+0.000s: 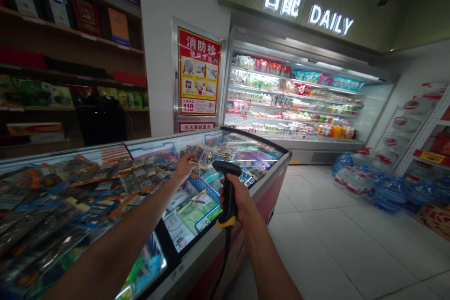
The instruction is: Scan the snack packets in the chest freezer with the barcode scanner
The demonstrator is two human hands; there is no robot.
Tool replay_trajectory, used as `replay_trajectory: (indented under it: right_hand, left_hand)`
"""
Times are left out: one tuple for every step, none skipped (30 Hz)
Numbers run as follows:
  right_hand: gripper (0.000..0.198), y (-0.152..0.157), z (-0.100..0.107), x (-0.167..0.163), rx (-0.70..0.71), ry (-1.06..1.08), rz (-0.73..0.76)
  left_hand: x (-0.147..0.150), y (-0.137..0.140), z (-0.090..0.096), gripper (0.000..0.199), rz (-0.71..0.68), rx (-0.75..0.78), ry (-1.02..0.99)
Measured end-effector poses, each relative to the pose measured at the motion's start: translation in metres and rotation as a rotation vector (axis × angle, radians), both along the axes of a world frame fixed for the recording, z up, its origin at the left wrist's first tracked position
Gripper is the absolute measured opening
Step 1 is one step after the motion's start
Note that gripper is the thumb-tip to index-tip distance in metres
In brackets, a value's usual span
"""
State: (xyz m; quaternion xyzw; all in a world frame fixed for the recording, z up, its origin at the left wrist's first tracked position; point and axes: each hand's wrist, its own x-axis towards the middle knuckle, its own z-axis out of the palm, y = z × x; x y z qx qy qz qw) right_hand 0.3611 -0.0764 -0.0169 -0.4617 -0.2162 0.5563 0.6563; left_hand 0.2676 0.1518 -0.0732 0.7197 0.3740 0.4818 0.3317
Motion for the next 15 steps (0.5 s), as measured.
replay_trajectory:
  right_hand:
    - [0.022,0.0,0.001,-0.001,0.003,-0.006,0.0]
    - [0.022,-0.001,0.001,-0.001,0.006,-0.01,-0.001]
    - [0.022,-0.001,0.002,0.0,0.01,-0.014,-0.005]
    - [0.022,-0.002,0.002,0.0,0.013,-0.015,-0.011]
    - [0.022,-0.002,0.002,0.001,0.015,-0.016,-0.017]
    - [0.022,-0.003,0.002,0.002,0.016,-0.018,-0.025]
    - [0.022,-0.003,0.003,0.003,0.018,-0.021,-0.036]
    - [0.022,-0.004,0.003,0.004,0.018,-0.024,-0.047]
    - [0.022,-0.004,0.002,0.004,0.018,-0.029,-0.057]
    - [0.022,-0.004,0.002,0.005,0.02,-0.032,-0.065]
    - [0.022,-0.004,0.002,0.006,0.022,-0.035,-0.073]
    - [0.021,-0.004,0.002,0.006,0.022,-0.036,-0.077]
    - [0.021,-0.003,0.002,0.007,0.024,-0.035,-0.077]
    - [0.021,-0.003,0.002,0.008,0.025,-0.031,-0.075]
    - [0.021,-0.002,0.003,0.008,0.026,-0.026,-0.073]
  left_hand:
    - [-0.003,0.0,0.001,0.034,0.009,0.01,0.015]
    - [-0.005,0.0,0.001,0.034,0.021,0.013,0.037]
    - [-0.008,0.001,0.002,0.034,0.035,0.012,0.065]
    - [-0.012,0.001,0.003,0.034,0.053,0.009,0.099]
    - [-0.016,0.002,0.003,0.034,0.074,0.007,0.136]
    - [-0.02,0.003,0.004,0.034,0.097,0.007,0.174]
    - [-0.025,0.003,0.005,0.034,0.121,0.009,0.213]
    - [-0.03,0.003,0.005,0.033,0.148,0.013,0.25]
    - [-0.036,0.003,0.005,0.032,0.176,0.022,0.289]
    - [-0.041,0.003,0.005,0.03,0.201,0.037,0.327]
    - [-0.047,0.002,0.004,0.029,0.221,0.057,0.363]
    - [-0.052,0.001,0.003,0.028,0.236,0.076,0.397]
    - [-0.057,0.0,0.002,0.027,0.248,0.091,0.425]
    - [-0.062,-0.001,0.001,0.026,0.257,0.101,0.451]
    - [-0.065,-0.002,0.0,0.026,0.265,0.106,0.475]
